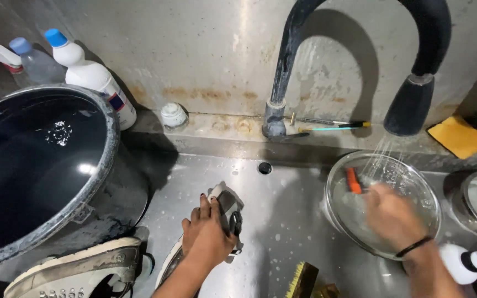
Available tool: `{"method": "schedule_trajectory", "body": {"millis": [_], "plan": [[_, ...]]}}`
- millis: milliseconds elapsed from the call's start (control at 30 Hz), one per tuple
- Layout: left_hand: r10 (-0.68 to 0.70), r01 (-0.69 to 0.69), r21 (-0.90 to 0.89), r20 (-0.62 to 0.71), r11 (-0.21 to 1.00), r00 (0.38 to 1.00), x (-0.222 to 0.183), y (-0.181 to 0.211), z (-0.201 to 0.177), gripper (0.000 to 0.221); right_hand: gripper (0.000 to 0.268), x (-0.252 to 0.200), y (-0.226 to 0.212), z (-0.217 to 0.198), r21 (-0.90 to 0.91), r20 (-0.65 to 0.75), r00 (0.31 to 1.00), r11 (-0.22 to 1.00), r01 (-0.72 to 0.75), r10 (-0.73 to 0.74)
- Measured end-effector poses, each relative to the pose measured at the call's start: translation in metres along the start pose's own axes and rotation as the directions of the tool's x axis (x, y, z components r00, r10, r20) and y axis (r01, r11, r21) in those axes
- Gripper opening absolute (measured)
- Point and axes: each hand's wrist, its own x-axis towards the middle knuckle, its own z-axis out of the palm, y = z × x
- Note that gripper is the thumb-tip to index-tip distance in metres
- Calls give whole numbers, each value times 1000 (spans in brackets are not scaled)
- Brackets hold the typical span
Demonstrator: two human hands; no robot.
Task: The person is scrubbing the upper material of a shoe using a sponge and cleaning solution in a metal sink.
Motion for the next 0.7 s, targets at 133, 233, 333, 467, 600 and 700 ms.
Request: {"method": "schedule_trajectory", "body": {"millis": [133,233,333,467,600,700], "plan": [[227,-236,-17,-217,972,949,14,-9,38,105,22,-38,-112,88,397,251,923,901,176,-291],[274,-275,20,-187,961,943,14,-10,35,102,30,-23,-168,137,524,59,975,838,153,-215],[306,-304,29,-112,952,946,16,-18,30,102,30,-82,-186,136,446,290,901,878,172,-323],[317,-316,74,-11,946,948,16,-23,18,110,24,-44,-159,191,501,-50,874,745,441,-484],[363,-363,18,-99,932,926,25,-34,19,115,21,-65,-156,205,269,-138,726,680,682,-674],[352,-353,21,19,935,936,9,-25,12,118,25,-60,-165,165,517,71,902,789,332,-426]]}}
